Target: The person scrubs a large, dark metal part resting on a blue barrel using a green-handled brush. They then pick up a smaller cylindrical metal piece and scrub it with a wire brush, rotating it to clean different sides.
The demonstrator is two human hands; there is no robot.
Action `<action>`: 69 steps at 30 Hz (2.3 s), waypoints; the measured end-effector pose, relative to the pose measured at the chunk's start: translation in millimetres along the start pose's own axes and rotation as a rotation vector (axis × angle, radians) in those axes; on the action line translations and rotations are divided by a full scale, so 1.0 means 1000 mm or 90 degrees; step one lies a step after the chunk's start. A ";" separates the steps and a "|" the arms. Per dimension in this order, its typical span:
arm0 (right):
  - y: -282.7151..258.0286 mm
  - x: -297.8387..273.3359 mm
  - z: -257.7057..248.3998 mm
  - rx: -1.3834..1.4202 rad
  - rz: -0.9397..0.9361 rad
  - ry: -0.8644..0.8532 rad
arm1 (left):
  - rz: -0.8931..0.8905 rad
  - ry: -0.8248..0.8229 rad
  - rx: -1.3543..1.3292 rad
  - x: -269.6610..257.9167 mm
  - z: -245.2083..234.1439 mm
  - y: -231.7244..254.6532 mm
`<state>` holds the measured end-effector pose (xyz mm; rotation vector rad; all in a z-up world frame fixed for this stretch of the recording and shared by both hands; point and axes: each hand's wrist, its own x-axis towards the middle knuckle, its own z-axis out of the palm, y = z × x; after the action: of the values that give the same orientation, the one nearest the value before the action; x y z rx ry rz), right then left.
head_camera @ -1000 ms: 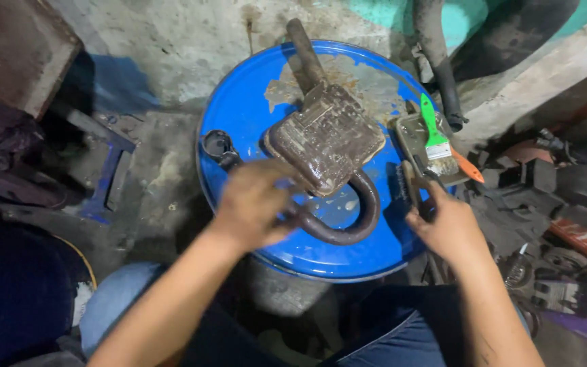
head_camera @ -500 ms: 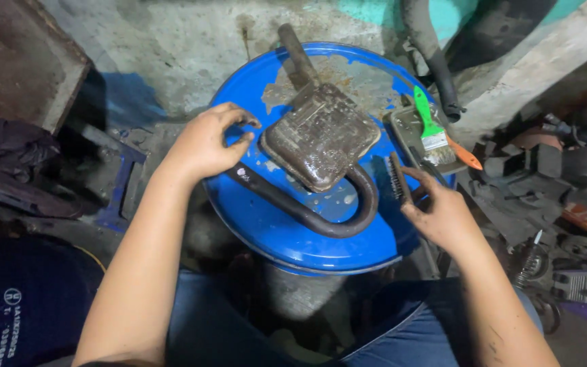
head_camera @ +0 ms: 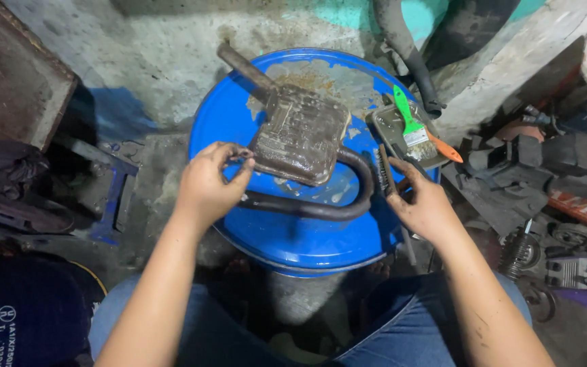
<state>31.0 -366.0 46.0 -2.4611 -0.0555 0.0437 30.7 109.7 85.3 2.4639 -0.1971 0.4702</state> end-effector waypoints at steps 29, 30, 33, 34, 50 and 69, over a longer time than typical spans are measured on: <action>-0.129 -0.096 0.132 -0.009 -0.282 -0.052 | 0.164 0.095 -0.090 -0.046 0.043 0.082; -0.133 -0.100 0.124 -0.156 -0.260 -0.047 | 0.164 0.094 -0.101 -0.045 0.042 0.085; -0.125 -0.097 0.148 -0.047 -0.227 -0.093 | 0.144 0.093 -0.097 -0.047 0.054 0.085; -0.127 -0.097 0.146 -0.047 -0.226 -0.093 | 0.143 0.092 -0.098 -0.048 0.055 0.082; -0.101 -0.085 0.147 0.215 -0.206 -0.123 | 0.188 0.132 -0.069 -0.045 0.062 0.077; -0.140 -0.098 0.126 0.115 -0.268 -0.059 | 0.155 0.078 -0.135 -0.046 0.053 0.087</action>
<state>-76.4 -183.5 38.1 -2.2189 -0.5805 -0.0209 -18.5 9.8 75.8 2.2060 -0.4754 0.6667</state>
